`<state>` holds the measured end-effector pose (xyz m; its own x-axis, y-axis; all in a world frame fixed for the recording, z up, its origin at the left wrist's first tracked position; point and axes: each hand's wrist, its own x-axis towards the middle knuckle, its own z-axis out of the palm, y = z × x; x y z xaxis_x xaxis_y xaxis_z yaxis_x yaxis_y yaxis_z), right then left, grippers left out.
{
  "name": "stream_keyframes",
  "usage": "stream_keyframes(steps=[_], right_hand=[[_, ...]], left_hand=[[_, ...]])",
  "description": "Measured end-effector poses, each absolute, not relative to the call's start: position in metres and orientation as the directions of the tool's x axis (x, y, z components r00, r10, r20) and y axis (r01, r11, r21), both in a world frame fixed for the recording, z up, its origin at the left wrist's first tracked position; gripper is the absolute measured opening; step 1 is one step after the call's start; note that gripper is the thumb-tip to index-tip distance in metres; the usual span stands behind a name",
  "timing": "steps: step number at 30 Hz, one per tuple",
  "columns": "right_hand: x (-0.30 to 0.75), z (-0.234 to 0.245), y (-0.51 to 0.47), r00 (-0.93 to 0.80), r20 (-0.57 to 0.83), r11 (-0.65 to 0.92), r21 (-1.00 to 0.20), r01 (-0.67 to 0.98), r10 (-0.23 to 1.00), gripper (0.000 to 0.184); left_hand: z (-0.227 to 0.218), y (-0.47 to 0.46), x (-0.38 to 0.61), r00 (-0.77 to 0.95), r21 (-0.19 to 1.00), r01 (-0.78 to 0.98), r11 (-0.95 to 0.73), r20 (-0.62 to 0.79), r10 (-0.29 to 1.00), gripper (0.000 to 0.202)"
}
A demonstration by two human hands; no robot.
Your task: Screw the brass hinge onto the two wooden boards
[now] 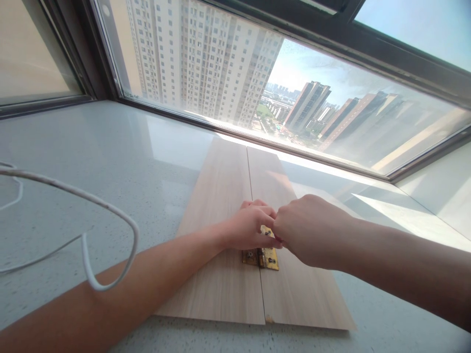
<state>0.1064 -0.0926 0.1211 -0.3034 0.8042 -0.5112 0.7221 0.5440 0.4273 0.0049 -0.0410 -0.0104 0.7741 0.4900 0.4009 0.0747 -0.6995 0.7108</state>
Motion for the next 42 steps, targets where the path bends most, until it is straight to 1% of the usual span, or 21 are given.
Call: stream_keyframes(steps=[3,6,8,12,17,21,22,27,30,33,35,38,40,42], right_hand=[[0.1047,0.1233,-0.0942,-0.281,-0.57,0.582,0.454,0.675,0.772,0.007],[0.1049,0.1249,-0.0954,-0.306,-0.57,0.6,0.443,0.666,0.762,0.015],[0.1052,0.1247,-0.0952,-0.302,-0.578,0.6,0.439,0.668,0.759,0.01],[0.1048,0.1222,-0.0939,-0.284,-0.58,0.589,0.446,0.674,0.764,0.016],[0.1036,0.1236,-0.0941,-0.28,-0.574,0.592,0.476,0.65,0.769,0.009],[0.1008,0.1293,-0.0935,-0.248,-0.577,0.565,0.469,0.679,0.778,0.021],[0.0997,0.1304,-0.093,-0.24,-0.579,0.559,0.469,0.684,0.779,0.021],[0.0959,0.1309,-0.091,-0.206,-0.592,0.538,0.463,0.704,0.779,0.013],[0.0978,0.13,-0.0908,-0.226,-0.575,0.529,0.439,0.726,0.787,0.011],[0.1017,0.1304,-0.0909,-0.261,-0.56,0.531,0.396,0.749,0.786,0.018],[0.1036,0.1308,-0.0907,-0.273,-0.552,0.532,0.388,0.752,0.788,0.021],[0.104,0.1311,-0.0901,-0.261,-0.543,0.524,0.41,0.747,0.798,0.015],[0.1032,0.1313,-0.0899,-0.244,-0.549,0.521,0.431,0.737,0.8,0.014],[0.1025,0.1316,-0.09,-0.237,-0.552,0.526,0.452,0.721,0.799,0.014]], left_hand=[[-0.0098,-0.0412,0.0048,0.785,0.712,0.086,-0.697,0.382,0.488,0.012],[-0.0102,-0.0414,0.0047,0.791,0.706,0.067,-0.705,0.393,0.469,0.013],[-0.011,-0.0413,0.0046,0.788,0.711,0.061,-0.701,0.396,0.47,0.009],[-0.0129,-0.0405,0.0046,0.763,0.73,0.035,-0.682,0.421,0.49,0.012],[-0.0135,-0.0393,0.0052,0.763,0.732,0.011,-0.681,0.434,0.479,0.01],[-0.0118,-0.0395,0.0049,0.779,0.731,0.024,-0.682,0.414,0.471,0.007],[-0.0116,-0.0397,0.0047,0.784,0.73,0.029,-0.683,0.408,0.468,0.006],[-0.0131,-0.0397,0.0048,0.77,0.731,0.021,-0.682,0.424,0.478,0.01],[-0.0134,-0.0396,0.0054,0.765,0.735,0.017,-0.678,0.427,0.482,0.007],[-0.0122,-0.0398,0.0051,0.78,0.742,0.003,-0.67,0.417,0.466,0.005],[-0.0121,-0.0399,0.0047,0.786,0.746,-0.006,-0.666,0.416,0.458,0.005],[-0.0138,-0.0393,0.0049,0.78,0.744,-0.03,-0.668,0.436,0.45,0.008],[-0.0151,-0.0388,0.0053,0.774,0.745,-0.038,-0.666,0.444,0.452,0.011],[-0.0154,-0.0385,0.0056,0.775,0.751,-0.03,-0.659,0.434,0.46,0.009]])
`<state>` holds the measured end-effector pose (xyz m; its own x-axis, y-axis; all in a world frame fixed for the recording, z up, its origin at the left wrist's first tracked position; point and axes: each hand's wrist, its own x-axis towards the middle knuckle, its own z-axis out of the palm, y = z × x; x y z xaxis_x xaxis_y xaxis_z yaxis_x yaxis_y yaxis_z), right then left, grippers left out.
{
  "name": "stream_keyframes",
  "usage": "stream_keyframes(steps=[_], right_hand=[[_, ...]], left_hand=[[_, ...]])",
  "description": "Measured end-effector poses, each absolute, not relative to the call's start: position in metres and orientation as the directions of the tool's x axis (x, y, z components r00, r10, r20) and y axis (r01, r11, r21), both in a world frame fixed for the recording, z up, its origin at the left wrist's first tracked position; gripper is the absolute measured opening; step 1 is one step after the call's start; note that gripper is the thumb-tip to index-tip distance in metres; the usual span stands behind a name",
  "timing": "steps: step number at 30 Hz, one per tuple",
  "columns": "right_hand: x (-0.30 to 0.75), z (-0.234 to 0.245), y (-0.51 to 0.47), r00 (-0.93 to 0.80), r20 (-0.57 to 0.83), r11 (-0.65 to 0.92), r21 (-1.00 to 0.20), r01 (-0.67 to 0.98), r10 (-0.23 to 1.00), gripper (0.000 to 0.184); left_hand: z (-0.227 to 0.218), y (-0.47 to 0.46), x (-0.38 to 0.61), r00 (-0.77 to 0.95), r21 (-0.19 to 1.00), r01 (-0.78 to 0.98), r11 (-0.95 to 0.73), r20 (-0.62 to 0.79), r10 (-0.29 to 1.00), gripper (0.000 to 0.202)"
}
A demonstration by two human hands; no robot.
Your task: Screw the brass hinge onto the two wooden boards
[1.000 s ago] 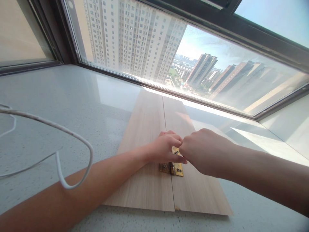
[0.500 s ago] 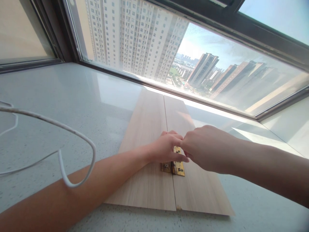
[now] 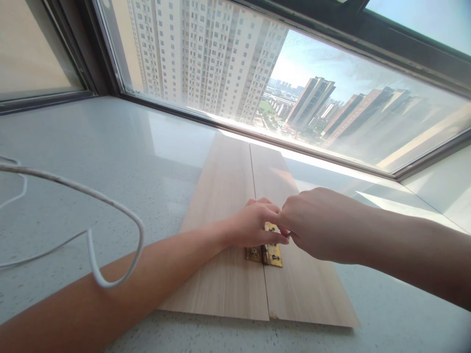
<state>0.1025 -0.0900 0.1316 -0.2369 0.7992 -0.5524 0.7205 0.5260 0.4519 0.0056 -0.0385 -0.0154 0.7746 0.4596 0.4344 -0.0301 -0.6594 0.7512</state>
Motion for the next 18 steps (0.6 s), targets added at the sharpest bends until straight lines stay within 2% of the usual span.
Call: stream_keyframes(steps=[4,9,12,18], right_hand=[[0.1031,0.1316,-0.0919,-0.25,-0.542,0.54,0.481,0.691,0.802,0.015],[0.1046,0.13,-0.0937,-0.273,-0.567,0.574,0.46,0.678,0.777,0.021],[0.1036,0.1294,-0.0932,-0.266,-0.565,0.572,0.479,0.666,0.781,0.015],[0.1027,0.1278,-0.0941,-0.282,-0.56,0.587,0.494,0.641,0.779,0.015]], left_hand=[[-0.0133,-0.039,0.0053,0.777,0.75,-0.031,-0.661,0.434,0.456,0.007],[-0.0142,-0.0394,0.0053,0.788,0.73,-0.046,-0.682,0.446,0.424,0.011],[-0.0163,-0.0389,0.0054,0.775,0.72,-0.058,-0.691,0.469,0.423,0.01],[-0.0164,-0.0388,0.0062,0.769,0.729,-0.033,-0.684,0.456,0.448,0.009]])
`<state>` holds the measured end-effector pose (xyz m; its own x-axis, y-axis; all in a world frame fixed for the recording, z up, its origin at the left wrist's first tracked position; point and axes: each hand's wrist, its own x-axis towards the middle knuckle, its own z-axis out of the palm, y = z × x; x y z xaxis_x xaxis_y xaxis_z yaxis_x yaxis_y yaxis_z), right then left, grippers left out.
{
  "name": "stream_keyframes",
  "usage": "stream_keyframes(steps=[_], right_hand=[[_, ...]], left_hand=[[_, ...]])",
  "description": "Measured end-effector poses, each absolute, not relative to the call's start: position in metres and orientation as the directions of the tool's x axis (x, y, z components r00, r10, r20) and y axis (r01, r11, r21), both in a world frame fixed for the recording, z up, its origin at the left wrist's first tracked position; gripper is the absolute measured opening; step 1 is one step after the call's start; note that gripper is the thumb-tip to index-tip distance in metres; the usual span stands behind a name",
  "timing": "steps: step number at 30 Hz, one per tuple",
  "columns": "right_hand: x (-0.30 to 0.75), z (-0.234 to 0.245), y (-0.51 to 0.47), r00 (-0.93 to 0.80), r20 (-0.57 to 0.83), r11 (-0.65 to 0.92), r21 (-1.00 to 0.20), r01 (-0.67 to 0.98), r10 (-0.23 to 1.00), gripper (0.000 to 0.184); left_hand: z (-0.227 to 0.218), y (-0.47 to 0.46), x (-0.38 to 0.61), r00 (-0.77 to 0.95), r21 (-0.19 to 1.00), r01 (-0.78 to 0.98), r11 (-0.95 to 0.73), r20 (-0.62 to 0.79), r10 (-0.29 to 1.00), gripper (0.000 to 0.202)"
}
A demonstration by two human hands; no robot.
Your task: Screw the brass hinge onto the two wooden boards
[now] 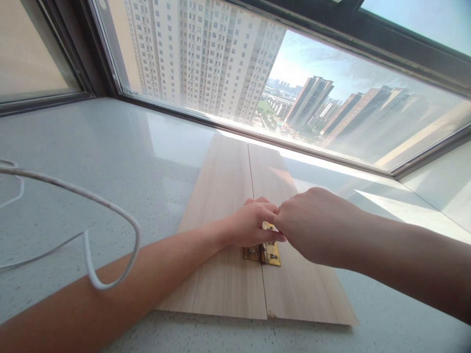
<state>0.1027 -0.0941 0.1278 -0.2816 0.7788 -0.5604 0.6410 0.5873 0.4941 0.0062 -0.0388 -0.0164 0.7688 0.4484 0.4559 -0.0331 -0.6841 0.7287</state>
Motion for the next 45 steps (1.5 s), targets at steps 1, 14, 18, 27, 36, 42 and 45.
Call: stream_keyframes(steps=[1,14,18,27,36,42,45], right_hand=[[0.1028,0.1275,-0.0944,-0.286,-0.559,0.589,0.49,0.643,0.778,0.014],[0.106,0.124,-0.0935,-0.299,-0.575,0.609,0.479,0.632,0.762,0.017],[0.1073,0.1242,-0.094,-0.298,-0.572,0.604,0.473,0.641,0.764,0.015],[0.109,0.1219,-0.0929,-0.294,-0.572,0.605,0.487,0.63,0.766,0.017],[0.1036,0.126,-0.0916,-0.269,-0.592,0.592,0.46,0.661,0.76,0.012],[0.1085,0.1257,-0.0921,-0.297,-0.579,0.606,0.462,0.648,0.759,0.017],[0.1075,0.1268,-0.0926,-0.306,-0.577,0.604,0.442,0.663,0.757,0.014]], left_hand=[[-0.0163,-0.0389,0.0064,0.771,0.73,-0.033,-0.683,0.453,0.447,0.008],[-0.0189,-0.0381,0.0066,0.762,0.723,-0.043,-0.69,0.47,0.445,0.007],[-0.015,-0.0396,0.0051,0.779,0.723,-0.033,-0.69,0.451,0.435,0.011],[-0.0153,-0.0392,0.0058,0.767,0.718,0.007,-0.696,0.443,0.465,0.012],[-0.0141,-0.0399,0.0048,0.776,0.708,-0.013,-0.706,0.453,0.439,0.008],[-0.0133,-0.0399,0.0045,0.788,0.715,0.008,-0.699,0.426,0.444,0.008],[-0.0132,-0.0398,0.0051,0.796,0.715,0.002,-0.7,0.422,0.433,0.01]])
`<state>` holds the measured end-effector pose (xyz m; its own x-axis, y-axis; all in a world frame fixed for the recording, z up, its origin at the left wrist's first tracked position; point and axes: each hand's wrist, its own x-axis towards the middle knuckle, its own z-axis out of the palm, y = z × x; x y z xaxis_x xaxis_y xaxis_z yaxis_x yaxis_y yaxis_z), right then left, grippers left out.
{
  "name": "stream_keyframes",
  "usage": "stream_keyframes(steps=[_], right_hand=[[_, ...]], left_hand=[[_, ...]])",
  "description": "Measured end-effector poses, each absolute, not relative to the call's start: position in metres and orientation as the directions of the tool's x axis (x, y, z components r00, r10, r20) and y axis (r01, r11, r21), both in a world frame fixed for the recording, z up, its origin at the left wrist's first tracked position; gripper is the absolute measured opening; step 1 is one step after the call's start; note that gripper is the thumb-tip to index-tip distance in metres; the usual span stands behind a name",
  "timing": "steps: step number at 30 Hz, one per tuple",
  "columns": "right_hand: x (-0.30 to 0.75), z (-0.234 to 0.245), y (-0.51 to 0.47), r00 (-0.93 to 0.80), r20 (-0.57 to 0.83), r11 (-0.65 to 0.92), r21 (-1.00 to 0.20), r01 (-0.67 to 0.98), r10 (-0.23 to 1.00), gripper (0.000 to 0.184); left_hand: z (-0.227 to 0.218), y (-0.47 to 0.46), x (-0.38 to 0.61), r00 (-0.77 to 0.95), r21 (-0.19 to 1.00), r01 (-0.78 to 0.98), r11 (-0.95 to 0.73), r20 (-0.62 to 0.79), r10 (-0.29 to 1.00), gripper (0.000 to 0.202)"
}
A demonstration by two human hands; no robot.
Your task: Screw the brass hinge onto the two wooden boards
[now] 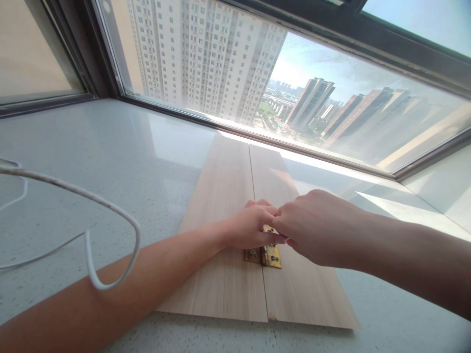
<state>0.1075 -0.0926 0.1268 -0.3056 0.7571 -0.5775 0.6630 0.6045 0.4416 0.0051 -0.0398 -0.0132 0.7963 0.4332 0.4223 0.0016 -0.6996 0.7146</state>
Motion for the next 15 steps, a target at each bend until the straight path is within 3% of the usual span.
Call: stream_keyframes(steps=[15], right_hand=[[0.1122,0.124,-0.0919,-0.28,-0.59,0.596,0.449,0.666,0.757,0.02]], left_hand=[[-0.0109,-0.0413,0.0036,0.795,0.71,0.009,-0.704,0.422,0.435,0.008]])
